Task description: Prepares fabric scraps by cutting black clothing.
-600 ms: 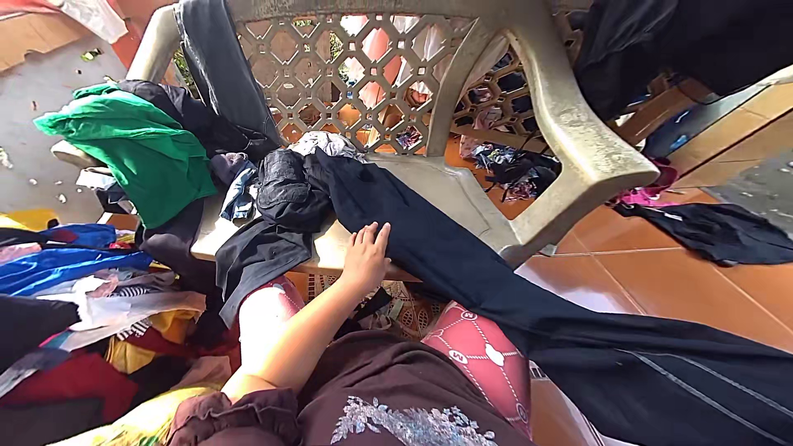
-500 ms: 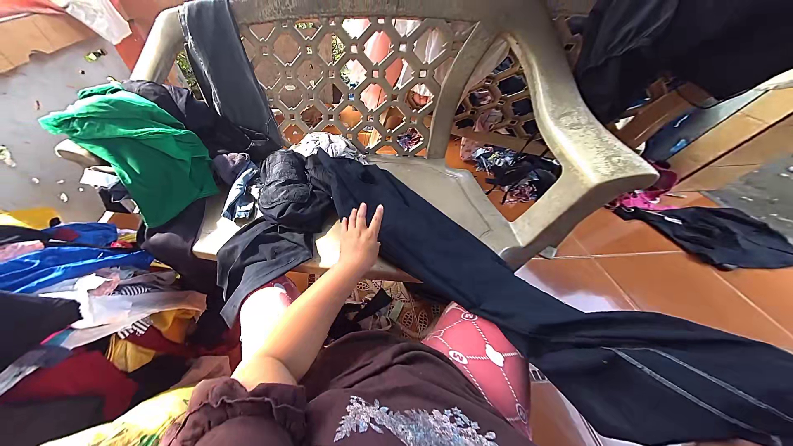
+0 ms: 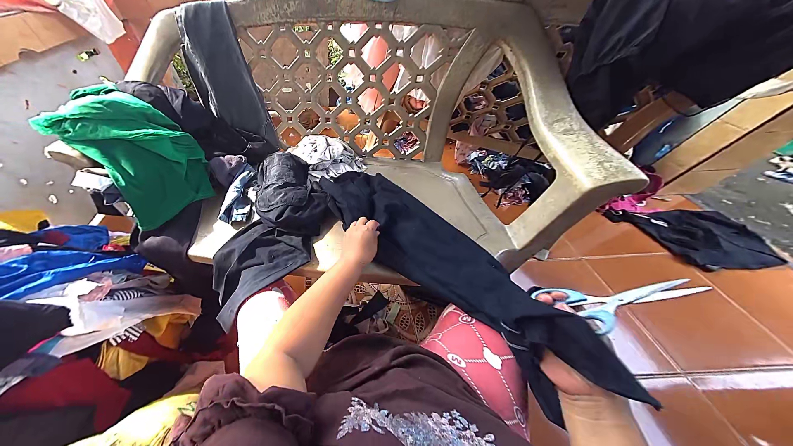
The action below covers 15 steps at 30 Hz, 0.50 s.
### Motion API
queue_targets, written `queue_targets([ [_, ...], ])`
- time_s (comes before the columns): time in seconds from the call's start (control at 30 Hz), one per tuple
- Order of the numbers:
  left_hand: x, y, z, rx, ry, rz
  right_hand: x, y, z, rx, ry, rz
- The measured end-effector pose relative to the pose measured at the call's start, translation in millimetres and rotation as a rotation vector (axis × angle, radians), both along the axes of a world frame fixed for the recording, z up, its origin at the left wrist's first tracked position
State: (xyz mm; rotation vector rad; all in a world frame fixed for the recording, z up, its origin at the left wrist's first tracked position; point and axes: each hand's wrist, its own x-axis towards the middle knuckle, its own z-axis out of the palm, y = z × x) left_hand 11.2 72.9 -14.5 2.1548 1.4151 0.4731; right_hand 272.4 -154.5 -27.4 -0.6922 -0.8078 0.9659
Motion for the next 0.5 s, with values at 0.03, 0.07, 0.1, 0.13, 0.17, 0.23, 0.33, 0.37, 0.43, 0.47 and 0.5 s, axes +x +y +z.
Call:
queue_targets([
  [0.03,8.4,-11.7,7.0,0.036,-0.125,-0.011,-7.2,11.3,-0.5,-0.042,-0.062,-0.065],
  [0.07,19.2,-26.6,15.6,0.076,-0.274,-0.036,-21.3,20.6,3.7,-0.078,-0.116,-0.124],
  [0.1,30.6,-44.3,25.6,0.109,-0.427,-0.088,-36.2,29.1,7.5,-0.116,-0.149,-0.17],
  [0.13,40.9,-62.9,35.9,0.132,-0.578,-0.171,-49.5,37.8,9.7,-0.157,-0.204,-0.205],
  [0.17,48.5,-80.1,46.0,0.137,-0.71,-0.288,-59.3,46.2,10.0,-0.169,-0.266,-0.222],
  [0.23,51.6,-100.3,60.9,0.123,-0.843,-0.545,-70.4,62.2,11.5,-0.156,-0.306,-0.276],
  [0.33,36.8,-89.6,49.0,0.145,-0.751,-0.523,-68.4,74.7,16.0,-0.125,-0.193,-0.326],
  [0.37,28.3,-80.4,38.3,0.079,-0.652,-0.436,-67.1,75.4,19.4,-0.111,-0.125,-0.327],
  [0.43,12.6,-67.5,20.0,-0.218,-0.464,-0.339,-65.3,75.5,29.1,-0.104,-0.016,-0.344],
  [0.47,7.6,-67.4,13.4,-0.37,-0.431,-0.352,-65.4,75.3,36.4,-0.12,-0.002,-0.371],
  [0.5,4.4,-71.4,9.9,-0.503,-0.44,-0.399,-66.0,75.7,44.6,-0.156,-0.016,-0.416],
])
